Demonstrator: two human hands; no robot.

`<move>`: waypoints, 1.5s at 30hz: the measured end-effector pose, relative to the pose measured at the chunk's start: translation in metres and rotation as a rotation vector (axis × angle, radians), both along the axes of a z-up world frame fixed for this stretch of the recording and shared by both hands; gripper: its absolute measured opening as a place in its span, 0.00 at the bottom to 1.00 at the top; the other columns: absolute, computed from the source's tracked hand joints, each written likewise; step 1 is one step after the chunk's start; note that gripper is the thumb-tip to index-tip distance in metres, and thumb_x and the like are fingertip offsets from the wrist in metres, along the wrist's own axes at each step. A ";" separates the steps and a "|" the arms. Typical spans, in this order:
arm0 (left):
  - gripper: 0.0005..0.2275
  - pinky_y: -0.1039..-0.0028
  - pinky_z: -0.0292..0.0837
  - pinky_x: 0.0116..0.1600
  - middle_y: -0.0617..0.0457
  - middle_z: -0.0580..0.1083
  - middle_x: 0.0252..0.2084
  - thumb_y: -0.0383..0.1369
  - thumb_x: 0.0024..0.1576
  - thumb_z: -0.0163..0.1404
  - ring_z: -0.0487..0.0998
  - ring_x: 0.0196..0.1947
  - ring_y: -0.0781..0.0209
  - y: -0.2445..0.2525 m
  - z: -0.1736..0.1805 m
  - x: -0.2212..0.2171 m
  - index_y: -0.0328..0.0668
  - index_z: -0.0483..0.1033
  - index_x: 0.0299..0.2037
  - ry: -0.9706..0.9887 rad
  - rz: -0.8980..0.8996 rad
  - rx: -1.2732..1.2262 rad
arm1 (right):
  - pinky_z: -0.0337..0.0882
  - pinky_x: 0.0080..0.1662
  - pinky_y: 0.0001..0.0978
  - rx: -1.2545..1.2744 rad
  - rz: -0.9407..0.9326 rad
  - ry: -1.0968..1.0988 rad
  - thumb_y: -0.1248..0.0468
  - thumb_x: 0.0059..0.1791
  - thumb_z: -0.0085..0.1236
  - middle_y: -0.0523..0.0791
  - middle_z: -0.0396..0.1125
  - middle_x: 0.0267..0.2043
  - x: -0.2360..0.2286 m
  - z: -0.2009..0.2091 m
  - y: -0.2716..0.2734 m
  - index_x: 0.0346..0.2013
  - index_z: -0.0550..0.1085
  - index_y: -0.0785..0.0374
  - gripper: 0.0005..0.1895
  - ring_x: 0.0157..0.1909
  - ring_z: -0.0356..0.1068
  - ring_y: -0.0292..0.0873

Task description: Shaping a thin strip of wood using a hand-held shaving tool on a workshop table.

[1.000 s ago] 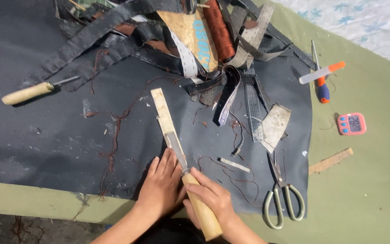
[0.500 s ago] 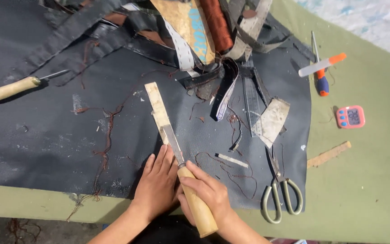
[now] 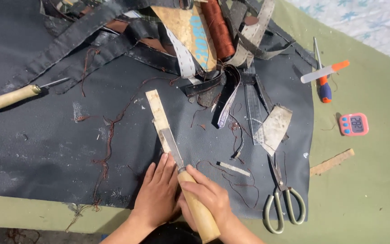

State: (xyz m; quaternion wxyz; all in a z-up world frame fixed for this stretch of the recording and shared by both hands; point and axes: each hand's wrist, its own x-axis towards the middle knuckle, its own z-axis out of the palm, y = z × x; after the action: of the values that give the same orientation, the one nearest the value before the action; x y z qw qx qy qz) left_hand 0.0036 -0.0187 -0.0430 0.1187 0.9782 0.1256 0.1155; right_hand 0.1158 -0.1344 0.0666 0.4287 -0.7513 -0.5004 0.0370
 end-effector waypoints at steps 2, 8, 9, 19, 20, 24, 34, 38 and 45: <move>0.30 0.56 0.54 0.71 0.42 0.58 0.74 0.47 0.57 0.37 0.55 0.76 0.47 0.002 0.009 0.002 0.41 0.60 0.69 -0.002 0.004 -0.011 | 0.78 0.52 0.28 -0.002 -0.021 -0.026 0.61 0.45 0.68 0.56 0.70 0.61 -0.002 -0.006 -0.002 0.46 0.78 0.53 0.16 0.51 0.82 0.46; 0.40 0.59 0.38 0.78 0.51 0.48 0.79 0.57 0.56 0.33 0.41 0.81 0.51 -0.005 -0.013 0.000 0.46 0.43 0.79 0.071 0.058 0.145 | 0.75 0.49 0.28 -0.017 -0.011 -0.034 0.60 0.46 0.69 0.56 0.68 0.64 0.014 -0.028 0.028 0.48 0.78 0.51 0.16 0.48 0.80 0.43; 0.40 0.59 0.38 0.78 0.51 0.48 0.79 0.57 0.56 0.33 0.41 0.81 0.51 -0.003 -0.010 0.001 0.46 0.43 0.79 0.068 0.066 0.152 | 0.75 0.49 0.28 -0.009 -0.004 -0.037 0.60 0.46 0.69 0.56 0.68 0.64 0.015 -0.026 0.029 0.48 0.78 0.51 0.16 0.48 0.80 0.43; 0.35 0.56 0.43 0.76 0.45 0.53 0.77 0.48 0.57 0.34 0.47 0.79 0.47 -0.003 -0.013 0.002 0.44 0.51 0.75 0.047 0.019 0.051 | 0.76 0.56 0.29 -0.024 0.021 0.010 0.61 0.45 0.69 0.56 0.69 0.63 0.016 -0.007 0.026 0.46 0.78 0.53 0.16 0.55 0.80 0.45; 0.41 0.56 0.39 0.77 0.49 0.51 0.78 0.54 0.53 0.36 0.43 0.80 0.48 -0.004 -0.016 0.002 0.44 0.46 0.77 0.087 0.025 0.058 | 0.76 0.58 0.30 0.018 0.038 0.025 0.63 0.46 0.68 0.58 0.68 0.62 0.021 -0.009 0.033 0.46 0.78 0.55 0.15 0.56 0.79 0.46; 0.39 0.58 0.37 0.76 0.48 0.51 0.77 0.53 0.58 0.34 0.44 0.78 0.48 -0.004 -0.013 0.001 0.43 0.44 0.78 0.118 0.035 0.013 | 0.77 0.53 0.30 -0.026 0.028 0.007 0.62 0.46 0.68 0.56 0.67 0.65 0.014 -0.007 0.039 0.48 0.78 0.53 0.15 0.51 0.80 0.45; 0.39 0.57 0.37 0.77 0.44 0.48 0.78 0.53 0.57 0.34 0.42 0.80 0.47 -0.001 -0.009 0.002 0.42 0.43 0.78 0.100 0.009 0.033 | 0.78 0.48 0.27 -0.031 -0.022 -0.068 0.59 0.46 0.67 0.52 0.69 0.63 0.014 -0.016 0.036 0.48 0.77 0.49 0.16 0.45 0.81 0.42; 0.36 0.54 0.42 0.75 0.44 0.53 0.76 0.48 0.57 0.36 0.46 0.78 0.45 -0.004 -0.008 0.001 0.40 0.49 0.76 0.124 0.005 -0.081 | 0.78 0.52 0.27 -0.021 -0.039 -0.044 0.58 0.46 0.66 0.53 0.69 0.63 0.013 -0.009 0.044 0.46 0.78 0.51 0.14 0.49 0.81 0.43; 0.38 0.56 0.43 0.76 0.39 0.49 0.79 0.51 0.54 0.37 0.45 0.79 0.45 0.004 0.002 -0.002 0.41 0.49 0.75 0.041 -0.020 0.051 | 0.80 0.52 0.29 -0.019 -0.006 -0.039 0.57 0.45 0.67 0.56 0.70 0.61 0.008 -0.007 0.018 0.47 0.78 0.55 0.16 0.52 0.81 0.46</move>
State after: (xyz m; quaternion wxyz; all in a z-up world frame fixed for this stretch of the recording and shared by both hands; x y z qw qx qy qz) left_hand 0.0020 -0.0150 -0.0414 0.0925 0.9842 0.1152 0.0973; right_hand 0.1235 -0.1166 0.0599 0.4118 -0.7576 -0.5058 0.0260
